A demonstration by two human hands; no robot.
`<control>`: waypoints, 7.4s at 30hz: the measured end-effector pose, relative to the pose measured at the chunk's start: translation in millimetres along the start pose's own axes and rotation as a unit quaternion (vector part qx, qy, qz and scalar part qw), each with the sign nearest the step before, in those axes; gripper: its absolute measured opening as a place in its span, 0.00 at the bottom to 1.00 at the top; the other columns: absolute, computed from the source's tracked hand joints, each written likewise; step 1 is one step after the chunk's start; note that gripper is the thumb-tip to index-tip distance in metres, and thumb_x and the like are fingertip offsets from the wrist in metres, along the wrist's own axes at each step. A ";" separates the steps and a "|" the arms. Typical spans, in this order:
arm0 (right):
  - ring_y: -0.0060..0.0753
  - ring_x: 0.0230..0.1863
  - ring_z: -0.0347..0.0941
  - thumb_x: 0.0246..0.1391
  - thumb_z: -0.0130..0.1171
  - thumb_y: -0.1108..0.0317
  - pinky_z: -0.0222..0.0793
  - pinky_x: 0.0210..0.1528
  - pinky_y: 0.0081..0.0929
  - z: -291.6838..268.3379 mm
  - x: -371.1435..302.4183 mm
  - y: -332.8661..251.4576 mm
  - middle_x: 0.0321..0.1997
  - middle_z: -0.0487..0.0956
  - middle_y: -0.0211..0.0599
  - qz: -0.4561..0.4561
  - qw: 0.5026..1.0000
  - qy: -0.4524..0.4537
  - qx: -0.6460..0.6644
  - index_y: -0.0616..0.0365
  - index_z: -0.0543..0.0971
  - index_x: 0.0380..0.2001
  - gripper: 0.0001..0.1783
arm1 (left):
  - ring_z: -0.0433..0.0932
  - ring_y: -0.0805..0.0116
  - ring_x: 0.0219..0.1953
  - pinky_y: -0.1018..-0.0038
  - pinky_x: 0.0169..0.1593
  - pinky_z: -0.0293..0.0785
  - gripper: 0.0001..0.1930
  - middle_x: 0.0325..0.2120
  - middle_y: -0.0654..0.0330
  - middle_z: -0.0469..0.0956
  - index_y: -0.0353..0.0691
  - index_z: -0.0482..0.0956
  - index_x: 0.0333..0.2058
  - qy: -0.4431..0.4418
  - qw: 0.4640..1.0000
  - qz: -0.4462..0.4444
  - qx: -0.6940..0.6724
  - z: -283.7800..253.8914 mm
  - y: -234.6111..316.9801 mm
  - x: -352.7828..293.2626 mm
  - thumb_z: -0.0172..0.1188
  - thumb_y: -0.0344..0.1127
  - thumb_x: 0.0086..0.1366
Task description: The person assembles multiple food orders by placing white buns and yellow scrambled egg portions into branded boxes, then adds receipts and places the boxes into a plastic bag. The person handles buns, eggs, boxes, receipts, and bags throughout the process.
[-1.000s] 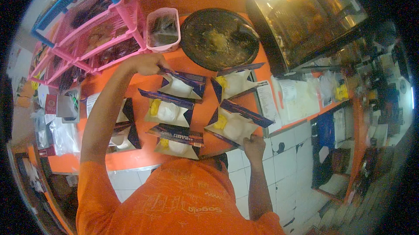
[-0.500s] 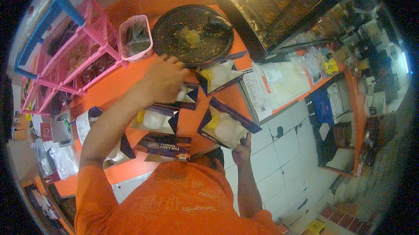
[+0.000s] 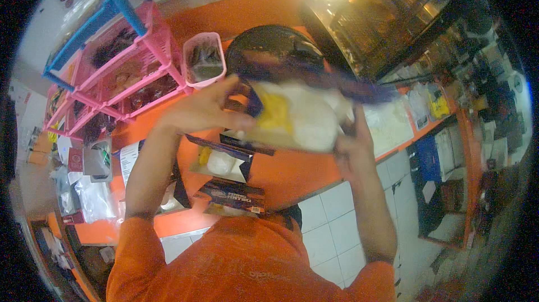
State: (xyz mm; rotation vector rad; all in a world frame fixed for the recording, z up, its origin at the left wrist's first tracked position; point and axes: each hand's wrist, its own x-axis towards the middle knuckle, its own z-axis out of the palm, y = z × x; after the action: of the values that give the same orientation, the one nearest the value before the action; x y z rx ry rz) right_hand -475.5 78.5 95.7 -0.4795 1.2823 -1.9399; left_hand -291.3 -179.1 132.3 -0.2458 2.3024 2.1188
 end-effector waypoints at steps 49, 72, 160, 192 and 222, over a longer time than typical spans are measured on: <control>0.45 0.44 0.83 0.50 0.62 0.70 0.75 0.40 0.43 -17.0 66.7 57.2 0.39 0.85 0.40 -0.075 0.491 -0.308 -0.811 0.46 0.84 0.46 0.18 | 0.79 0.43 0.50 0.53 0.55 0.74 0.19 0.43 0.44 0.82 0.40 0.83 0.49 0.187 0.776 -0.281 0.532 -30.3 -110.9 -103.1 0.62 0.26 0.57; 0.34 0.65 0.71 0.60 0.55 0.82 0.65 0.66 0.29 -238.9 73.8 -22.1 0.63 0.76 0.48 -0.104 0.938 -0.010 -0.331 0.65 0.75 0.62 0.26 | 0.83 0.52 0.38 0.59 0.45 0.77 0.18 0.39 0.45 0.83 0.29 0.80 0.51 0.262 0.820 -0.323 0.393 118.9 -77.3 -103.2 0.63 0.26 0.62; 0.48 0.47 0.82 0.47 0.69 0.61 0.75 0.54 0.41 217.6 369.9 272.0 0.45 0.85 0.52 -0.221 0.519 -0.380 -0.733 0.57 0.83 0.51 0.26 | 0.81 0.50 0.53 0.54 0.56 0.80 0.30 0.55 0.47 0.78 0.49 0.57 0.72 0.374 0.677 0.129 -0.621 -21.9 -114.9 -267.6 0.43 0.55 0.78; 0.61 0.48 0.71 0.49 0.64 0.73 0.69 0.50 0.49 140.7 -98.3 247.9 0.44 0.77 0.47 -0.337 0.588 -0.103 -0.728 0.63 0.81 0.43 0.15 | 0.81 0.69 0.45 0.67 0.49 0.82 0.23 0.48 0.60 0.82 0.42 0.72 0.61 0.422 0.709 0.043 -0.564 -12.7 -95.5 -252.3 0.53 0.51 0.77; 0.32 0.53 0.79 0.62 0.57 0.81 0.74 0.57 0.29 262.7 -116.5 157.7 0.54 0.81 0.46 0.054 0.973 -0.124 -0.187 0.68 0.65 0.63 0.27 | 0.82 0.66 0.48 0.67 0.52 0.83 0.28 0.51 0.57 0.80 0.37 0.65 0.67 0.389 0.756 0.089 -0.519 -3.3 -85.7 -231.9 0.46 0.52 0.79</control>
State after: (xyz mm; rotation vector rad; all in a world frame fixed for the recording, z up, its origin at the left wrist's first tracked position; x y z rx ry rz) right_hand -166.9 -30.5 77.0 -0.7962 1.4768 -1.4950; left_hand -51.8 -162.7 72.8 -1.0956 0.9001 3.6683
